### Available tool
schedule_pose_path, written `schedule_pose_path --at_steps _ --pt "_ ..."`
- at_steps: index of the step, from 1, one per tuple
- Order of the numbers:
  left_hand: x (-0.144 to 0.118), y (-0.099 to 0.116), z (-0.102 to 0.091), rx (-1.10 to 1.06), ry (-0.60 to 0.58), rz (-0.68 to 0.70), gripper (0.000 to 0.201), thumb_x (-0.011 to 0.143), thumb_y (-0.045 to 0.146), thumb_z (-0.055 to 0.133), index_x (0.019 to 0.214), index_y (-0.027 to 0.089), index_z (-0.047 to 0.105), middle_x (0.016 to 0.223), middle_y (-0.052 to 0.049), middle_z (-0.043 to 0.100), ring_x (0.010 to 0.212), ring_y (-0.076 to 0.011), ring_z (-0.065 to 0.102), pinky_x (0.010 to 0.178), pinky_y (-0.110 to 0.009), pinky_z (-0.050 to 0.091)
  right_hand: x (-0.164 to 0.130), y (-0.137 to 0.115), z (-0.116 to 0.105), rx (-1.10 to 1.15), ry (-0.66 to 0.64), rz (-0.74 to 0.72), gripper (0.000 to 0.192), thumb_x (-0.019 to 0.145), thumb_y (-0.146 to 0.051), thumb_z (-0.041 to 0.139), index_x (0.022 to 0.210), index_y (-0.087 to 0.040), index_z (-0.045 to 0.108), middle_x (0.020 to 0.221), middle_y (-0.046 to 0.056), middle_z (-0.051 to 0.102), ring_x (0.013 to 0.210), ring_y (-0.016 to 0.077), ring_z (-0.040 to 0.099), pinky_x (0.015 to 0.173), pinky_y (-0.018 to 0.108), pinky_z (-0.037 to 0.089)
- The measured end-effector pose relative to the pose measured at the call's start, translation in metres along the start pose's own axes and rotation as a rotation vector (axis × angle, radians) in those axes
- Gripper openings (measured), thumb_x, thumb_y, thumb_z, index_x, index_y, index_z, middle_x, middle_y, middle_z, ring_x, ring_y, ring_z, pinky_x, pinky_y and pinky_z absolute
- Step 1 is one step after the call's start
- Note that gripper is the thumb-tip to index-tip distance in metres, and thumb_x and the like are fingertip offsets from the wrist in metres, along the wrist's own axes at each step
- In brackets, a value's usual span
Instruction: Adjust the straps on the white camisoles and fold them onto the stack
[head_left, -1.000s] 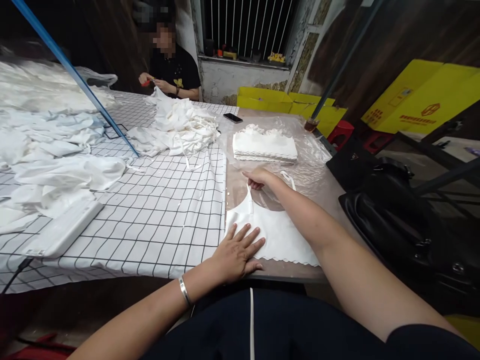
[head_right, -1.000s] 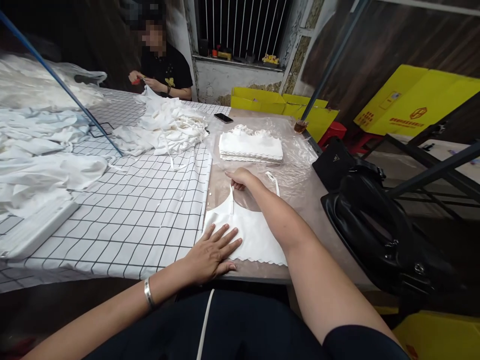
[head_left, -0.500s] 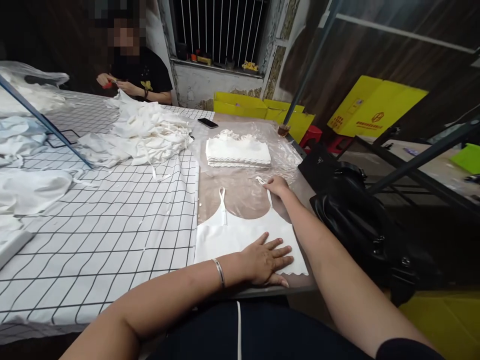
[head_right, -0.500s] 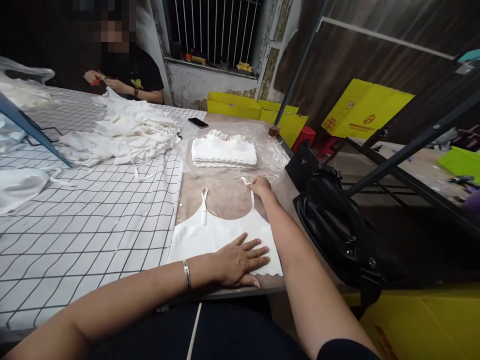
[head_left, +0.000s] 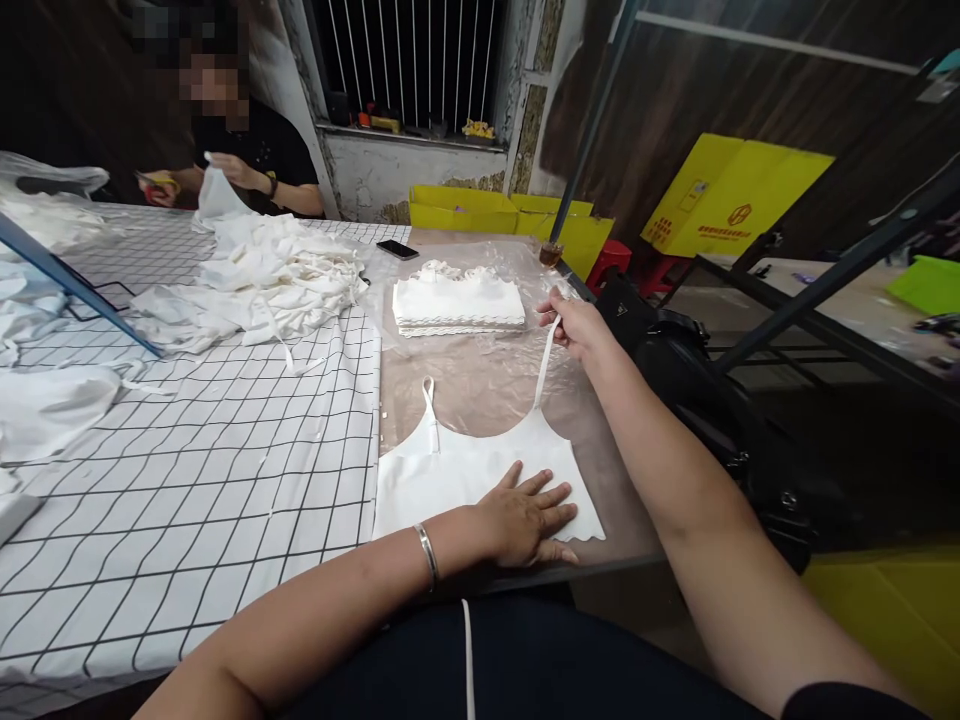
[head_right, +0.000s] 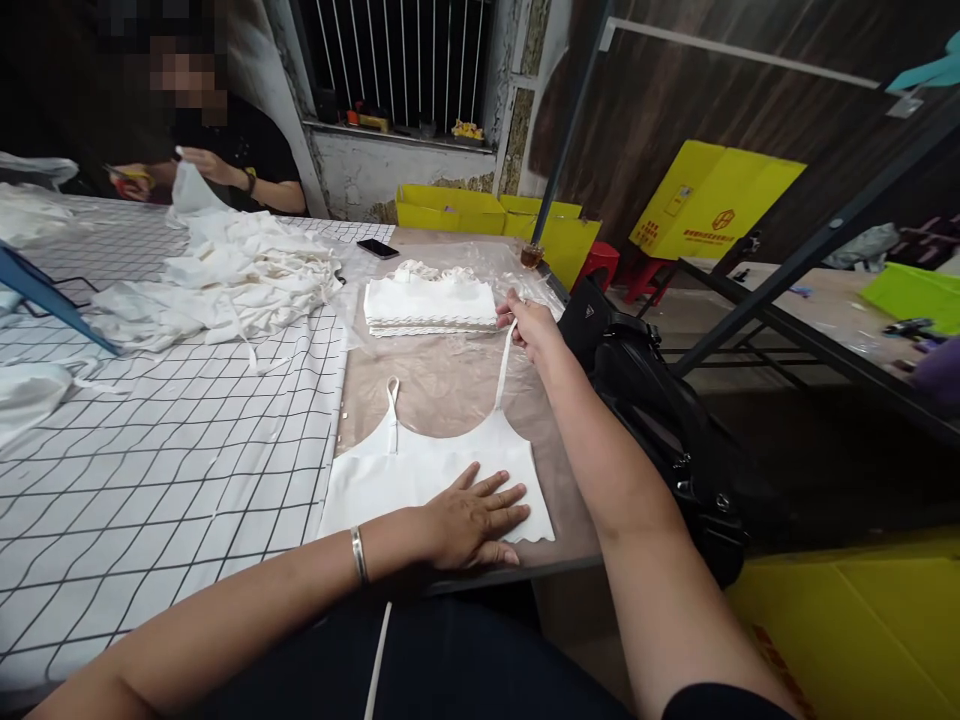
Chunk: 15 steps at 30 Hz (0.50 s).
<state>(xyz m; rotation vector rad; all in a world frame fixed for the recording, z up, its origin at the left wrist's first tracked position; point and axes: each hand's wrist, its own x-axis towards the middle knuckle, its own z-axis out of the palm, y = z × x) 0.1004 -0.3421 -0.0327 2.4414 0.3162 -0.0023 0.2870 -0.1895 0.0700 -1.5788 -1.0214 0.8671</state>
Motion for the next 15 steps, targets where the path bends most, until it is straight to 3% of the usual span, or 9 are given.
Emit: schedule_pose_path --at_steps 2,4,5,6,8,10,13,14,15 --pt "0.004 0.004 -0.002 -0.335 0.120 -0.050 0.061 0.094 0.057 0.036 0.136 0.016 0.051 0.149 -0.013 0.041 0.143 -0.0318 0.025 0.117 -0.057 0.005 -0.047 -0.002 -0.013 0.047 -0.062 -0.162 0.043 0.086 -0.059 0.057 0.076 -0.017 0.061 0.062 0.002 0.059 0.042 0.0061 0.040 0.041 0.020 0.031" --pt "0.007 0.008 -0.004 -0.883 0.267 -0.113 0.065 0.095 0.060 0.026 0.130 0.014 0.055 0.140 -0.015 0.052 0.134 -0.0314 0.043 0.115 -0.054 0.023 -0.104 0.002 -0.029 0.004 -0.193 -0.310 0.038 0.079 -0.058 0.066 0.075 -0.020 0.065 0.071 0.004 0.062 0.057 0.0118 0.053 0.053 0.024 0.043" --pt "0.009 0.010 -0.006 -1.184 0.310 -0.137 0.069 0.095 0.062 0.021 0.126 0.012 0.056 0.133 -0.017 0.058 0.127 -0.0313 0.051 0.110 -0.053 0.033 -0.132 0.008 -0.038 -0.051 -0.324 -0.348 0.032 0.074 -0.053 0.073 0.073 -0.021 0.067 0.078 0.005 0.065 0.069 0.0160 0.059 0.063 0.028 0.048" --pt "0.010 0.012 -0.008 -1.459 0.328 -0.153 0.071 0.095 0.063 0.019 0.123 0.010 0.057 0.125 -0.019 0.062 0.119 -0.0312 0.058 0.104 -0.053 0.041 -0.158 0.015 -0.045 -0.124 -0.458 -0.349 0.026 0.068 -0.045 0.080 0.076 -0.022 0.070 0.086 0.006 0.066 0.082 0.0202 0.061 0.073 0.032 0.050" --pt "0.011 0.016 -0.012 -1.840 0.298 -0.166 0.061 0.097 0.055 0.025 0.115 0.008 0.059 0.109 -0.019 0.068 0.106 -0.0292 0.066 0.096 -0.050 0.049 -0.199 0.034 -0.057 -0.205 -0.572 -0.300 0.028 0.062 -0.033 0.084 0.086 -0.025 0.071 0.104 0.006 0.065 0.104 0.0249 0.058 0.091 0.036 0.047" --pt "0.012 0.020 -0.015 -2.000 0.277 -0.199 0.038 0.099 0.036 0.038 0.106 0.007 0.061 0.099 -0.015 0.070 0.096 -0.0243 0.070 0.093 -0.043 0.052 -0.222 0.060 -0.061 -0.143 -0.397 -0.212 0.034 0.065 -0.031 0.082 0.096 -0.027 0.068 0.109 0.005 0.063 0.108 0.0234 0.056 0.097 0.037 0.044" --pt "0.014 0.029 -0.018 -2.086 0.327 -0.277 0.021 0.096 0.017 0.044 0.099 0.006 0.061 0.099 -0.015 0.069 0.091 -0.0200 0.071 0.093 -0.033 0.053 -0.232 0.095 -0.052 0.148 0.105 -0.087 0.031 0.071 -0.042 0.077 0.093 -0.028 0.059 0.093 0.002 0.060 0.093 0.0186 0.058 0.091 0.035 0.047" --pt "0.015 0.032 -0.019 -2.104 0.351 -0.293 0.022 0.096 0.018 0.044 0.099 0.006 0.061 0.100 -0.017 0.069 0.091 -0.0201 0.071 0.092 -0.033 0.053 -0.233 0.103 -0.047 0.260 0.159 -0.039 0.032 0.072 -0.047 0.075 0.090 -0.028 0.058 0.090 0.001 0.060 0.090 0.0182 0.059 0.089 0.035 0.048" --pt "0.017 0.035 -0.021 -2.115 0.370 -0.307 0.024 0.097 0.021 0.043 0.100 0.005 0.061 0.101 -0.018 0.068 0.090 -0.0207 0.071 0.091 -0.033 0.054 -0.234 0.108 -0.042 0.363 0.120 0.015 0.034 0.073 -0.052 0.072 0.090 -0.027 0.057 0.091 0.002 0.061 0.090 0.0188 0.059 0.087 0.036 0.049"
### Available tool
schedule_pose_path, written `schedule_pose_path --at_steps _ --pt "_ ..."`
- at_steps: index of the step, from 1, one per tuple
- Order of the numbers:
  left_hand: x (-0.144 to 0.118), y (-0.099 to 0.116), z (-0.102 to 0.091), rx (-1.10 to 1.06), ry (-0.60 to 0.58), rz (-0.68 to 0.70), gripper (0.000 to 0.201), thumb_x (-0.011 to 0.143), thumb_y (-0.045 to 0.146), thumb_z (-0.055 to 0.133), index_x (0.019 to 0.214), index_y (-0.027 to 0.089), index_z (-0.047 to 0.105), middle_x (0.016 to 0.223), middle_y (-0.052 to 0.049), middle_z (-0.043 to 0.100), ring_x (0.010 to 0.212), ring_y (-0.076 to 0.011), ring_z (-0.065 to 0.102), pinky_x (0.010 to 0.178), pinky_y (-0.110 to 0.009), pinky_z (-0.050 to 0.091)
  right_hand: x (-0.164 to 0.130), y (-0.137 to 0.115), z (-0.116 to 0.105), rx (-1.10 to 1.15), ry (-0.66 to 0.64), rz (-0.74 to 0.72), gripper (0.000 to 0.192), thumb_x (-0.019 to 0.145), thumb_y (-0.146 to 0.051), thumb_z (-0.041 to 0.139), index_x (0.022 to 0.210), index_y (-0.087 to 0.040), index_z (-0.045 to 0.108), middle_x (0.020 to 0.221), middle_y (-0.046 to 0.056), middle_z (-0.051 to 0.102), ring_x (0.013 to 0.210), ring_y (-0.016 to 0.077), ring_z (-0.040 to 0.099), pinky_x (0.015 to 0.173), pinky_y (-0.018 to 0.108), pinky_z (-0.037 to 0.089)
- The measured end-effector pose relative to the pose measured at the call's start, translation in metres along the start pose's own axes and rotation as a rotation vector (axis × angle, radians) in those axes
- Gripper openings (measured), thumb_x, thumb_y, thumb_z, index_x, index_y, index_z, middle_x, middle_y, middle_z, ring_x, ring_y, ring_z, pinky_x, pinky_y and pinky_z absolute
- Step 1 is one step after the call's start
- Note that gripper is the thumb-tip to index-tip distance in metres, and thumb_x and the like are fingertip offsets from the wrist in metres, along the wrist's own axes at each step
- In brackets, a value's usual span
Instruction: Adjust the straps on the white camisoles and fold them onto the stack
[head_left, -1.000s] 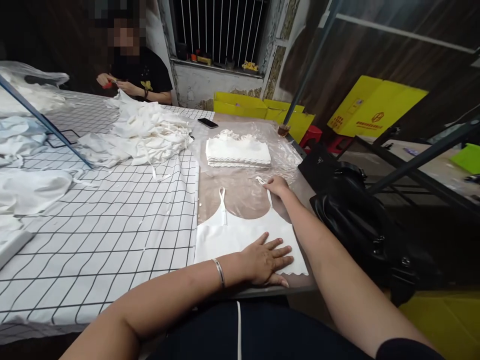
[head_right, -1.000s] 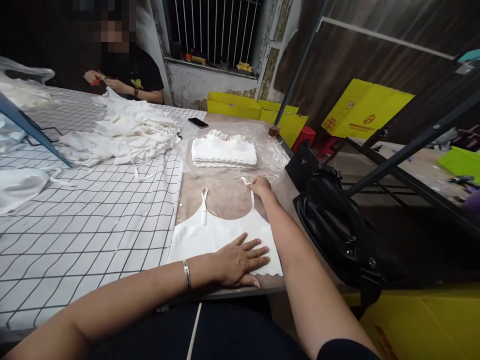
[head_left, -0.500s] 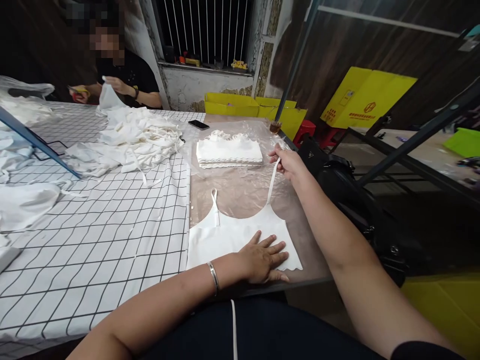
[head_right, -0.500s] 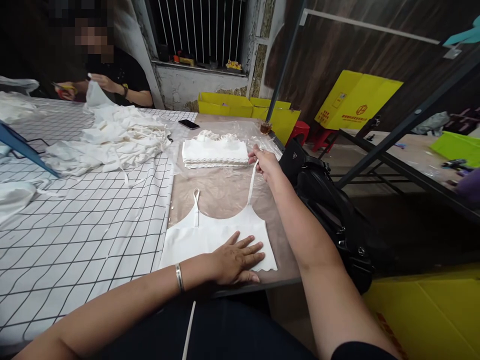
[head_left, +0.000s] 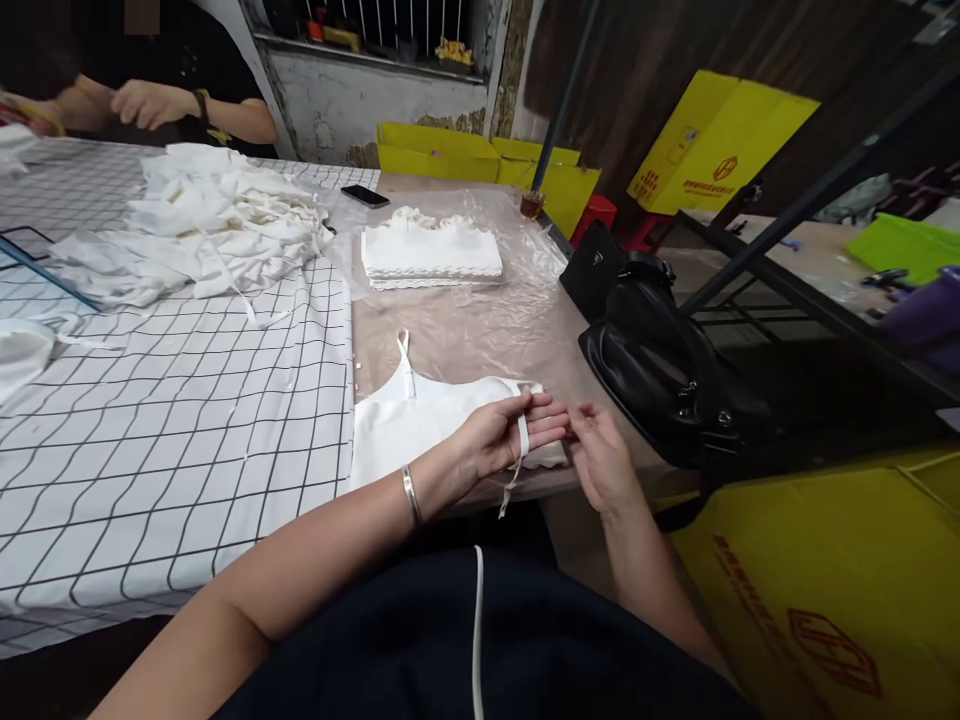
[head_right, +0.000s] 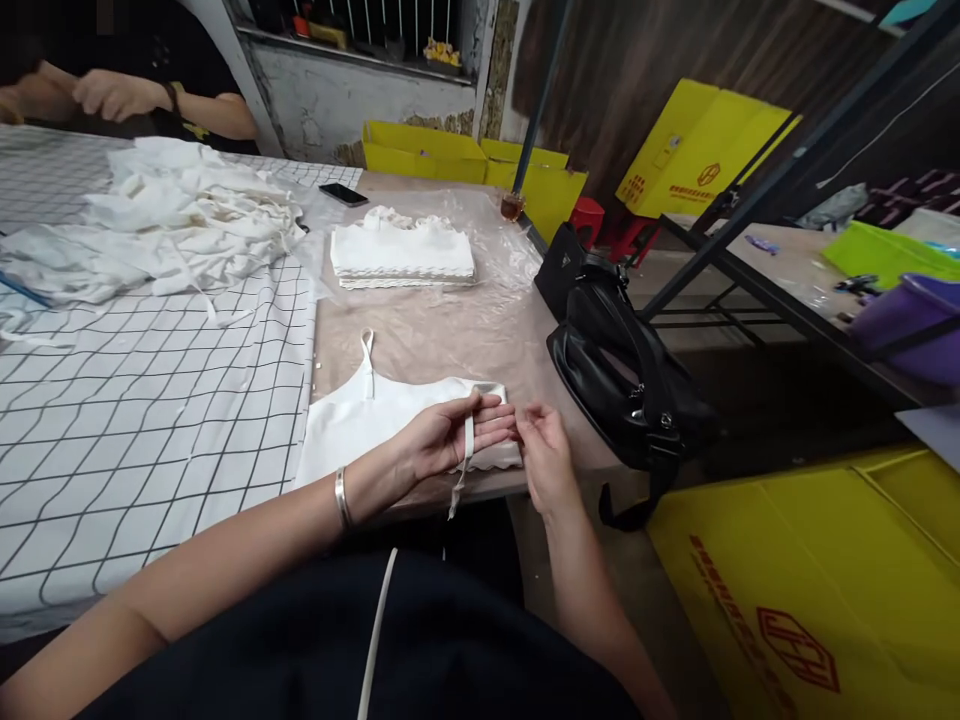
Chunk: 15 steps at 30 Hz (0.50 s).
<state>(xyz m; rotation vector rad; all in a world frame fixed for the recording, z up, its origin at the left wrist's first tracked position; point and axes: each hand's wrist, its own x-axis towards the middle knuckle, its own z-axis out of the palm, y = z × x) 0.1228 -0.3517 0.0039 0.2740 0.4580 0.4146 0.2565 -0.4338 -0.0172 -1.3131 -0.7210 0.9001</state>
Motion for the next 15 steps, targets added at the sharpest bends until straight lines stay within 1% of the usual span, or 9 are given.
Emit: schedule_pose_path --at_steps 1,3,4,5,6,8,11,12,15 --pt "0.001 0.001 0.003 -0.006 0.013 0.006 0.027 0.098 0.023 0.042 0.102 0.004 0.060 0.101 -0.019 0.068 0.090 -0.0213 0.071 0.089 -0.033 0.055 -0.002 0.004 0.003 0.089 -0.098 0.081 0.036 0.075 -0.057 0.069 0.091 -0.027 0.058 0.093 0.003 0.062 0.091 0.0200 0.060 0.087 0.037 0.049" --pt "0.004 0.004 0.009 -0.001 0.036 0.016 0.031 0.099 0.026 0.038 0.106 0.003 0.058 0.099 -0.020 0.067 0.088 -0.0219 0.071 0.086 -0.034 0.057 -0.008 0.006 0.008 0.202 -0.347 0.240 0.041 0.078 -0.063 0.062 0.094 -0.025 0.061 0.096 0.006 0.066 0.094 0.0225 0.061 0.087 0.040 0.049" --pt "0.006 0.007 0.011 0.007 0.044 0.025 0.033 0.100 0.026 0.036 0.108 0.002 0.058 0.099 -0.019 0.068 0.087 -0.0217 0.071 0.084 -0.034 0.057 -0.012 0.006 0.009 0.216 -0.441 0.296 0.042 0.078 -0.063 0.061 0.095 -0.024 0.063 0.094 0.007 0.067 0.094 0.0232 0.062 0.088 0.040 0.049" --pt "0.009 0.011 0.013 0.018 0.046 0.033 0.034 0.100 0.026 0.035 0.110 0.002 0.057 0.099 -0.019 0.067 0.088 -0.0215 0.071 0.084 -0.033 0.057 -0.015 0.005 0.010 0.206 -0.505 0.334 0.041 0.078 -0.061 0.064 0.095 -0.023 0.064 0.090 0.007 0.068 0.093 0.0231 0.063 0.088 0.040 0.048" --pt "0.012 0.015 0.013 0.033 0.044 0.040 0.034 0.100 0.026 0.035 0.111 0.002 0.057 0.101 -0.019 0.067 0.089 -0.0215 0.071 0.083 -0.033 0.058 -0.019 0.005 0.009 0.179 -0.542 0.357 0.039 0.078 -0.057 0.067 0.095 -0.021 0.066 0.085 0.006 0.069 0.091 0.0222 0.064 0.088 0.039 0.048" --pt "0.019 0.023 0.013 0.068 0.043 0.047 0.035 0.100 0.026 0.035 0.115 0.001 0.056 0.106 -0.021 0.066 0.092 -0.0218 0.070 0.083 -0.032 0.058 -0.023 0.005 0.006 0.107 -0.572 0.381 0.036 0.078 -0.050 0.071 0.095 -0.019 0.069 0.078 0.005 0.069 0.083 0.0192 0.065 0.083 0.034 0.048" --pt "0.030 0.032 0.010 0.106 0.072 0.056 0.036 0.100 0.024 0.034 0.118 0.000 0.054 0.110 -0.023 0.065 0.095 -0.0224 0.069 0.084 -0.031 0.058 -0.023 0.005 0.000 0.046 -0.586 0.398 0.036 0.077 -0.050 0.072 0.095 -0.018 0.071 0.077 0.005 0.070 0.073 0.0154 0.063 0.071 0.028 0.047" --pt "0.033 0.034 0.009 0.114 0.083 0.066 0.036 0.100 0.023 0.034 0.118 0.000 0.054 0.109 -0.023 0.065 0.095 -0.0224 0.069 0.084 -0.031 0.057 -0.022 0.004 -0.001 0.037 -0.598 0.408 0.036 0.076 -0.049 0.073 0.095 -0.018 0.072 0.078 0.005 0.071 0.072 0.0149 0.063 0.069 0.028 0.047" --pt "0.042 0.038 0.008 0.141 0.106 0.104 0.033 0.100 0.022 0.033 0.113 0.001 0.055 0.099 -0.019 0.067 0.091 -0.0211 0.070 0.083 -0.030 0.057 -0.021 0.001 -0.005 0.001 -0.636 0.430 0.032 0.073 -0.044 0.077 0.092 -0.018 0.072 0.078 0.005 0.073 0.073 0.0137 0.063 0.072 0.026 0.047"
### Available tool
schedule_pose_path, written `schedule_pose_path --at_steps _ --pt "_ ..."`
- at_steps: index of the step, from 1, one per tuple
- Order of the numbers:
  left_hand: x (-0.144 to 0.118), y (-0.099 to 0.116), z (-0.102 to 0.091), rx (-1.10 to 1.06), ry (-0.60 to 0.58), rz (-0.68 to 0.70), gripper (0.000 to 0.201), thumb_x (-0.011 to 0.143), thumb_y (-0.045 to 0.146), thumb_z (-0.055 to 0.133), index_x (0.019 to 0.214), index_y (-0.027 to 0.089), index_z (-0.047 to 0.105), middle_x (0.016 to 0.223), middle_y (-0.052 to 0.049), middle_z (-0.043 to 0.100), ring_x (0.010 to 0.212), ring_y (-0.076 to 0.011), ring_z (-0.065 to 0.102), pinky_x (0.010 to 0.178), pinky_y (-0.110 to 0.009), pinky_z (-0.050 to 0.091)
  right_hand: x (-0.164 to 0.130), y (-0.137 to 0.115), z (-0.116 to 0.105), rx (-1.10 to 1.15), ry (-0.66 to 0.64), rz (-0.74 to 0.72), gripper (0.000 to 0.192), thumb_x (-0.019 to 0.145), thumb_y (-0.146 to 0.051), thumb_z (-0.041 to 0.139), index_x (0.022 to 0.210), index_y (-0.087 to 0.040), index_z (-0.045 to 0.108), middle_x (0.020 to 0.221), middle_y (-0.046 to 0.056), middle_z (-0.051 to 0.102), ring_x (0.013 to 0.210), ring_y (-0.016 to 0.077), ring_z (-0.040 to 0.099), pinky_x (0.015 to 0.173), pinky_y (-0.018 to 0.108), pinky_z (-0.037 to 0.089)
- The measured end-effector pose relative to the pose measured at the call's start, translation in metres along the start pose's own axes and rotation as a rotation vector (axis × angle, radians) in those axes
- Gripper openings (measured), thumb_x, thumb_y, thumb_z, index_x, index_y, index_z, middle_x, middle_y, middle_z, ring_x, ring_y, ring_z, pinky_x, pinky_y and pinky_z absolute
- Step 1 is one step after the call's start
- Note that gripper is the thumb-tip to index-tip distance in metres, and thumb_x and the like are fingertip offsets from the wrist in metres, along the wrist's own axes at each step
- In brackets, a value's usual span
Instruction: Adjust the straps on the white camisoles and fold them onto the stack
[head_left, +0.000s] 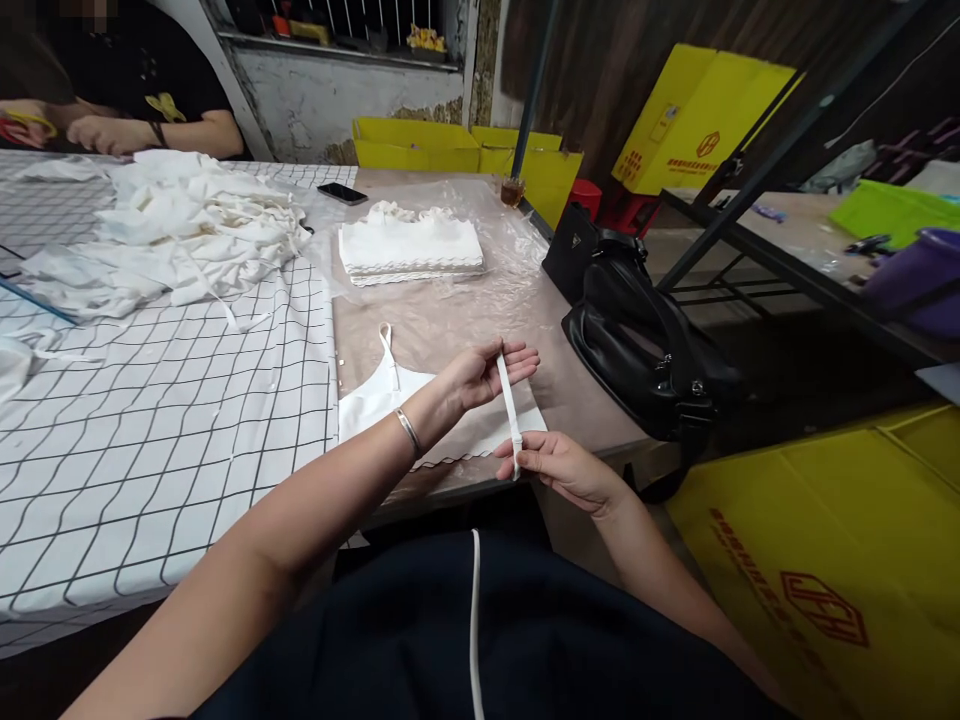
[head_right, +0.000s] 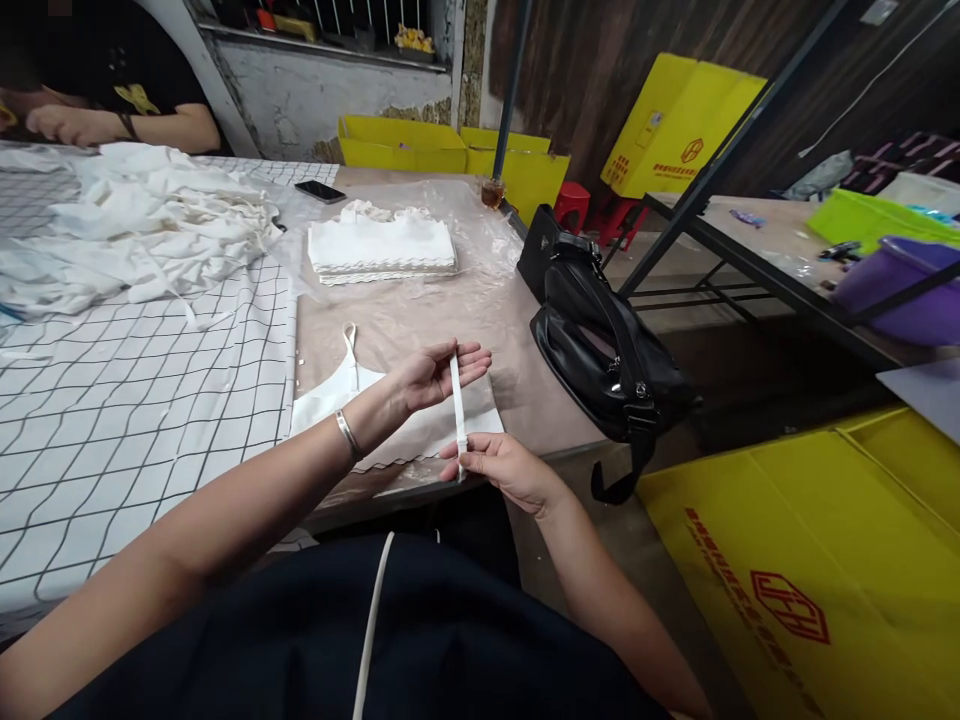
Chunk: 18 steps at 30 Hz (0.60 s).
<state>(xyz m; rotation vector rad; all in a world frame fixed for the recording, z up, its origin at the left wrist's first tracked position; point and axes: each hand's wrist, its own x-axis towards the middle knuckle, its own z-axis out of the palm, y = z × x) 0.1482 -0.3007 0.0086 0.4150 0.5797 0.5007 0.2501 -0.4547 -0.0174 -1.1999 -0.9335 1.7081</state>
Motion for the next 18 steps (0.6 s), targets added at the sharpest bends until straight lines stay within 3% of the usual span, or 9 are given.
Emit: schedule_pose_path --at_steps 3,5,7,9,12,15,18 --pt "0.008 0.007 -0.002 0.063 0.005 0.038 0.033 0.100 0.021 0.029 0.102 0.005 0.057 0.090 -0.015 0.068 0.087 -0.0182 0.070 0.083 -0.028 0.056 0.000 -0.004 -0.002 -0.052 -0.030 0.061 0.031 0.071 -0.044 0.078 0.084 -0.017 0.072 0.074 0.005 0.072 0.069 0.0129 0.062 0.065 0.024 0.045" --pt "0.011 0.016 -0.007 0.241 0.020 0.052 0.036 0.101 0.025 0.027 0.095 0.007 0.058 0.087 -0.014 0.068 0.084 -0.0178 0.069 0.081 -0.030 0.056 0.005 -0.010 -0.007 -0.094 -0.012 0.065 0.031 0.070 -0.045 0.078 0.079 -0.016 0.072 0.072 0.005 0.071 0.063 0.0116 0.060 0.059 0.023 0.044" --pt "0.009 0.027 -0.017 0.638 0.094 0.095 0.037 0.099 0.033 0.036 0.088 0.009 0.061 0.083 -0.013 0.068 0.080 -0.0198 0.068 0.078 -0.033 0.054 0.015 -0.023 -0.016 -0.113 0.087 -0.017 0.030 0.069 -0.044 0.079 0.077 -0.016 0.073 0.069 0.003 0.068 0.058 0.0092 0.055 0.054 0.021 0.041" --pt "0.003 0.035 -0.030 1.181 0.228 0.210 0.032 0.093 0.037 0.050 0.081 0.010 0.065 0.083 -0.014 0.068 0.081 -0.0223 0.065 0.077 -0.034 0.051 0.032 -0.042 -0.027 -0.087 0.231 -0.135 0.028 0.068 -0.041 0.081 0.078 -0.017 0.072 0.068 0.001 0.065 0.055 0.0076 0.052 0.050 0.020 0.039" --pt "-0.012 0.035 -0.049 1.800 0.363 0.350 0.023 0.085 0.034 0.059 0.079 0.013 0.068 0.090 -0.013 0.070 0.087 -0.0246 0.062 0.081 -0.036 0.045 0.062 -0.072 -0.042 -0.022 0.370 -0.228 0.019 0.072 -0.032 0.079 0.080 -0.017 0.069 0.070 0.000 0.064 0.058 0.0084 0.057 0.050 0.019 0.043" --pt "-0.023 0.021 -0.061 2.008 0.370 0.373 0.025 0.081 0.040 0.064 0.088 0.016 0.068 0.099 -0.011 0.069 0.096 -0.0290 0.059 0.086 -0.042 0.039 0.089 -0.087 -0.045 0.049 0.386 -0.204 0.010 0.077 -0.018 0.075 0.077 -0.017 0.066 0.073 0.001 0.067 0.065 0.0097 0.063 0.060 0.020 0.051" --pt "-0.025 0.010 -0.065 2.008 0.391 0.375 0.030 0.078 0.041 0.067 0.096 0.018 0.067 0.103 -0.011 0.067 0.104 -0.0314 0.055 0.089 -0.045 0.034 0.105 -0.085 -0.040 0.123 0.372 -0.139 0.013 0.076 -0.008 0.073 0.072 -0.016 0.063 0.071 0.001 0.068 0.068 0.0099 0.065 0.068 0.020 0.054"
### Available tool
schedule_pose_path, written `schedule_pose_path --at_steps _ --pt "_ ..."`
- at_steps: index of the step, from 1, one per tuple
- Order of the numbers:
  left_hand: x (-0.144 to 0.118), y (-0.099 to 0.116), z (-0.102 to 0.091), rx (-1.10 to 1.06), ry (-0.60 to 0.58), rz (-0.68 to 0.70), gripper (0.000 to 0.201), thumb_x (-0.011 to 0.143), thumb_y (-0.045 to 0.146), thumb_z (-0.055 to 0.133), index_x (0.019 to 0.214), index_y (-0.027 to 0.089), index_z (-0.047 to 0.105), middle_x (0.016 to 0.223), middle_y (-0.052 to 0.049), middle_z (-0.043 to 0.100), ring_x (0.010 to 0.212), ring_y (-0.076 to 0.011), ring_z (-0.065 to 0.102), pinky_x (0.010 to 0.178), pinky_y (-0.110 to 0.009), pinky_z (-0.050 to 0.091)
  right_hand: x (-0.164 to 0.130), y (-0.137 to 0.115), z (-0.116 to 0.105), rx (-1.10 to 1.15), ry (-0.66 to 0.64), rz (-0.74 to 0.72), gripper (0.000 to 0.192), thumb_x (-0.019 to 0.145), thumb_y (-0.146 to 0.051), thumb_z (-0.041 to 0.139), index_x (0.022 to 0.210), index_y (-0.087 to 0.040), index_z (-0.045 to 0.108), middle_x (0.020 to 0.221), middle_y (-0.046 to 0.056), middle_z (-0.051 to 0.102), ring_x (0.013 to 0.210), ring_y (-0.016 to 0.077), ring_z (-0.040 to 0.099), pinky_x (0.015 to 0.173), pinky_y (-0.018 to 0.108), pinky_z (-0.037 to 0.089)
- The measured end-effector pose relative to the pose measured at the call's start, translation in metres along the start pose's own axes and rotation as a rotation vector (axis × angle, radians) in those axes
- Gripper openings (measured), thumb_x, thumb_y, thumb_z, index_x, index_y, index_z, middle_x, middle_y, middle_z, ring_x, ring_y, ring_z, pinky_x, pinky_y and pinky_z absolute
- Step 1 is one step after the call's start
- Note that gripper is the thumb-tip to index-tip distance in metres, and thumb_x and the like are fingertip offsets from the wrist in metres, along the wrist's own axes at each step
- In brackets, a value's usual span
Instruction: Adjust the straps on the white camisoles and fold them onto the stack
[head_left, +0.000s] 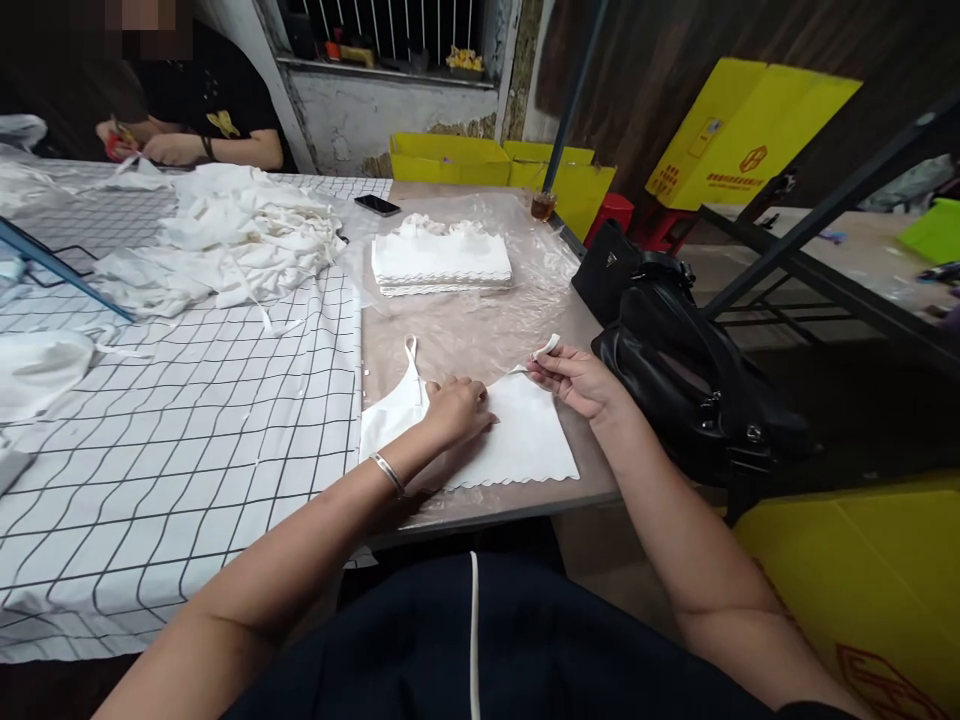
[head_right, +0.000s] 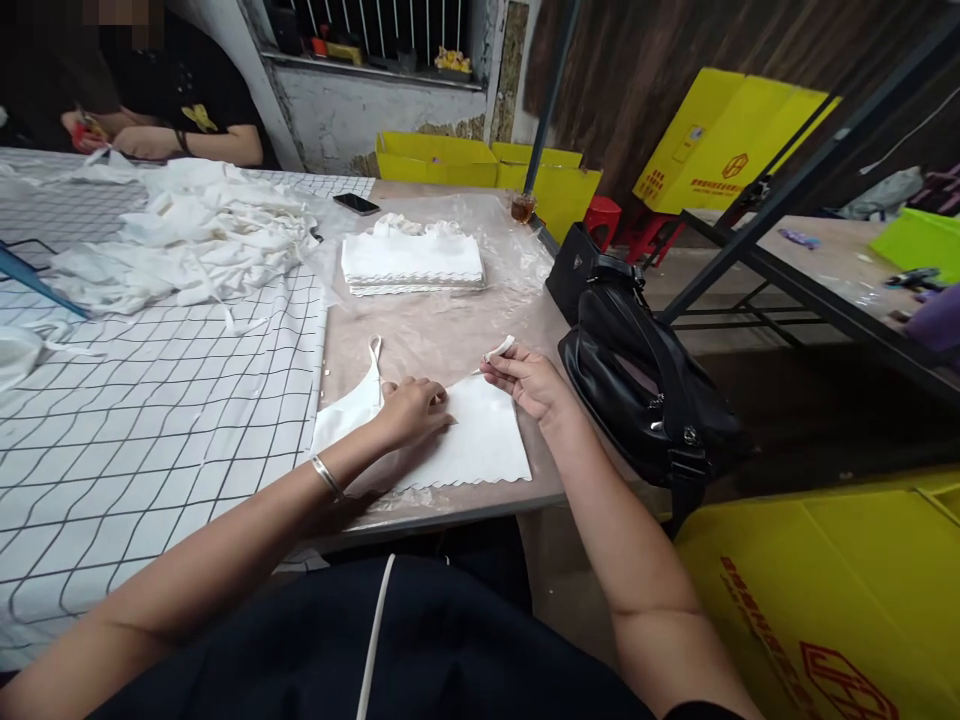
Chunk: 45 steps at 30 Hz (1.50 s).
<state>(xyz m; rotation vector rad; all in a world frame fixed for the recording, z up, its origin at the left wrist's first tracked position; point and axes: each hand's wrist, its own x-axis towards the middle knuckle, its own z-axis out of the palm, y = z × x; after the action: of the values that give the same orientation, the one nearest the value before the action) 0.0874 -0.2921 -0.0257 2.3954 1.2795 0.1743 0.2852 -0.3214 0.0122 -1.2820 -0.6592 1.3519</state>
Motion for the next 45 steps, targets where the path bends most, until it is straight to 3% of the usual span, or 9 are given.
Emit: schedule_pose_path --at_steps 4,7,13,16,21,29,38,45 --pt "0.002 0.003 0.001 -0.082 -0.048 -0.038 0.021 0.077 0.033 0.067 0.093 0.019 0.069 0.099 -0.009 0.068 0.100 -0.0298 0.057 0.089 -0.045 0.031 0.006 0.015 0.003 -0.013 0.010 0.025 0.014 0.072 -0.011 0.075 0.070 -0.017 0.062 0.068 -0.001 0.067 0.066 0.0097 0.064 0.059 0.018 0.050" --pt "0.002 0.005 0.000 -0.142 -0.045 -0.045 0.019 0.080 0.035 0.066 0.087 0.018 0.071 0.097 -0.008 0.068 0.098 -0.0293 0.058 0.089 -0.046 0.029 0.009 0.025 -0.001 -0.160 -0.010 -0.066 0.018 0.065 -0.022 0.080 0.071 -0.017 0.063 0.070 0.000 0.066 0.063 0.0102 0.061 0.051 0.018 0.042" --pt "0.000 0.004 0.007 -0.257 0.004 -0.053 0.021 0.082 0.038 0.064 0.084 0.019 0.073 0.095 -0.006 0.067 0.099 -0.0271 0.058 0.089 -0.045 0.027 0.009 0.043 -0.002 -0.483 -0.156 -0.358 0.020 0.063 -0.029 0.076 0.074 -0.018 0.064 0.074 0.000 0.067 0.072 0.0143 0.062 0.075 0.028 0.048" --pt "0.000 0.004 0.011 -0.277 0.012 -0.057 0.020 0.082 0.037 0.064 0.082 0.019 0.072 0.094 -0.005 0.067 0.099 -0.0256 0.057 0.089 -0.044 0.025 0.006 0.050 -0.004 -0.638 -0.198 -0.450 0.010 0.068 -0.027 0.069 0.071 -0.019 0.064 0.075 0.000 0.067 0.075 0.0155 0.063 0.078 0.030 0.049" --pt "0.001 0.004 0.012 -0.295 0.012 -0.066 0.018 0.080 0.036 0.066 0.076 0.020 0.072 0.092 -0.003 0.067 0.101 -0.0252 0.056 0.089 -0.042 0.024 0.004 0.056 -0.009 -0.712 -0.257 -0.530 0.007 0.072 -0.025 0.063 0.075 -0.019 0.066 0.077 0.001 0.069 0.077 0.0166 0.064 0.077 0.029 0.051" --pt "0.002 0.002 0.011 -0.320 0.013 -0.059 0.018 0.079 0.036 0.066 0.074 0.020 0.072 0.091 -0.003 0.067 0.102 -0.0255 0.056 0.090 -0.042 0.024 0.007 0.060 -0.010 -0.772 -0.294 -0.603 0.005 0.073 -0.021 0.063 0.072 -0.019 0.067 0.077 0.002 0.067 0.076 0.0159 0.064 0.077 0.029 0.052" --pt "0.001 0.003 0.009 -0.333 -0.011 -0.074 0.018 0.079 0.035 0.066 0.072 0.019 0.070 0.091 -0.002 0.067 0.102 -0.0258 0.055 0.092 -0.043 0.023 0.006 0.068 -0.010 -0.714 -0.263 -0.590 0.005 0.073 -0.023 0.065 0.075 -0.019 0.069 0.077 0.002 0.069 0.075 0.0170 0.065 0.075 0.029 0.051" --pt "0.002 0.006 0.011 -0.315 -0.022 -0.086 0.017 0.079 0.032 0.065 0.069 0.018 0.069 0.089 -0.003 0.068 0.102 -0.0252 0.054 0.091 -0.044 0.023 0.010 0.077 0.004 -0.640 -0.200 -0.533 0.006 0.070 -0.025 0.068 0.069 -0.019 0.066 0.071 0.002 0.068 0.070 0.0171 0.064 0.069 0.029 0.050"
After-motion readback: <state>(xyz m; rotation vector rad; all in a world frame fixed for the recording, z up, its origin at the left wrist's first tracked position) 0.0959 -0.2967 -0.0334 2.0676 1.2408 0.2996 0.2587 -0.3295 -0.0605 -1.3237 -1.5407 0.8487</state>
